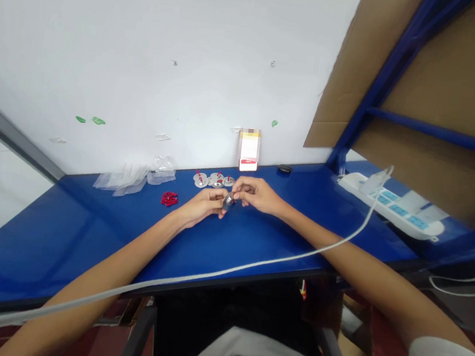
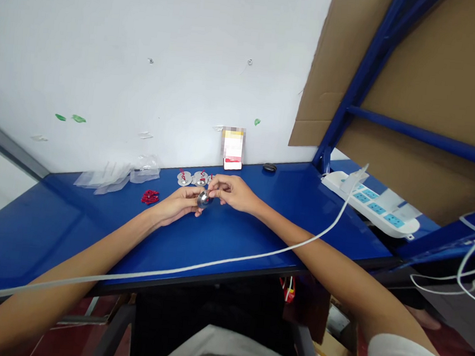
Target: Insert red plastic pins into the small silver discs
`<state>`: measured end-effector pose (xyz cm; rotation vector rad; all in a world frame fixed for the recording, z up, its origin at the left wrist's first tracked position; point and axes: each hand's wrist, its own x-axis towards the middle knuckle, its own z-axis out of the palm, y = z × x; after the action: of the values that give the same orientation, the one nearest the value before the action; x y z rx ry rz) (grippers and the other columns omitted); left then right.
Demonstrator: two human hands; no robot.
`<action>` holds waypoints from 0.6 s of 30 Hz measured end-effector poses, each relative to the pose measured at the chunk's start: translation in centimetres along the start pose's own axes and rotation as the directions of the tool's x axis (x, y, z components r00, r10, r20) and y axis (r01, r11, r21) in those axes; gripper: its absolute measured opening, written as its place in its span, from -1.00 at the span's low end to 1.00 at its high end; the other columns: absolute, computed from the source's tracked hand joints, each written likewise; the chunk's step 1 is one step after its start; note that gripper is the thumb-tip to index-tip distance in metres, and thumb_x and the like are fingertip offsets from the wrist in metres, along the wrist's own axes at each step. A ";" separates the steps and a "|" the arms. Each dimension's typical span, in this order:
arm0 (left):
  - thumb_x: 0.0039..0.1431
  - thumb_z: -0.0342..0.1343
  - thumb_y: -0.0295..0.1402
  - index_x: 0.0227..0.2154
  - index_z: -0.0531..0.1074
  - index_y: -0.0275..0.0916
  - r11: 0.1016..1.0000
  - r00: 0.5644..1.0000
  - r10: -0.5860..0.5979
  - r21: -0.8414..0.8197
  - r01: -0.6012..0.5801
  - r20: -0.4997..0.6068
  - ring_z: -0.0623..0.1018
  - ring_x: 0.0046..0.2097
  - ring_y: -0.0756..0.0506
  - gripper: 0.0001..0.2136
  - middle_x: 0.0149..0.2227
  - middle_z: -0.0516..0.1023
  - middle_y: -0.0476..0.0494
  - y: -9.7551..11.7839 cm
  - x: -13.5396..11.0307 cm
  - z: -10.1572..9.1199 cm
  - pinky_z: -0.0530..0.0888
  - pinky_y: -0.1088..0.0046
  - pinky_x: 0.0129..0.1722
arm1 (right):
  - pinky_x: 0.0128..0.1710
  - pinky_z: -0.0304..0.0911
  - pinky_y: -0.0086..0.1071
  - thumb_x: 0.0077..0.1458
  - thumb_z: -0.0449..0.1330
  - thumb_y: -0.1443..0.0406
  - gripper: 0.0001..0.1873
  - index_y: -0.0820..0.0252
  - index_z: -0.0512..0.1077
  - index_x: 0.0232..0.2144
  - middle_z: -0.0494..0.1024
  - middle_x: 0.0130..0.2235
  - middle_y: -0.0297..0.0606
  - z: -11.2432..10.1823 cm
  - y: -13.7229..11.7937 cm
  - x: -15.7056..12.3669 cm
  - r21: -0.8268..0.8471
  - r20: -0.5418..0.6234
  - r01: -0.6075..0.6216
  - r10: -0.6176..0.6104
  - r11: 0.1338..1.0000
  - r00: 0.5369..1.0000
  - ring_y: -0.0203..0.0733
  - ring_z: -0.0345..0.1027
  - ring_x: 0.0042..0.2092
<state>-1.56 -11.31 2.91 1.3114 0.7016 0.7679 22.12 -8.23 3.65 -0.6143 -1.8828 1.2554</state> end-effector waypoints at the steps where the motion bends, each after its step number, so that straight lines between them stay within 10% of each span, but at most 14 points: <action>1: 0.16 0.49 -0.25 -0.26 0.59 -0.29 1.000 1.000 0.008 -0.003 -0.008 -0.001 0.50 -0.33 -0.02 -0.75 -0.34 0.50 -0.08 0.0 0.0 -0.1 0.47 0.44 -0.31 | -0.45 0.34 -0.44 0.20 0.43 0.14 -0.75 0.19 0.53 -0.26 0.57 -0.40 -0.36 0.0 -0.1 0.0 0.001 -0.003 0.001 -0.001 1.000 1.000 -0.32 0.40 -0.47; 18: 0.00 0.60 -0.14 -0.34 0.68 -0.32 0.995 0.994 0.056 0.085 -0.048 -0.089 0.53 -0.39 -0.02 -0.65 -0.39 0.59 -0.13 0.3 0.0 -0.4 0.50 0.47 -0.40 | -0.42 0.34 -0.43 0.21 0.40 0.18 -0.79 0.18 0.50 -0.26 0.56 -0.42 -0.38 0.3 -0.5 -0.1 -0.019 0.053 -0.021 0.022 1.000 0.998 -0.31 0.42 -0.45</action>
<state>-1.91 -11.10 3.18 1.3813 0.7820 0.8528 21.95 -8.69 4.01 -0.6185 -1.9387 1.2810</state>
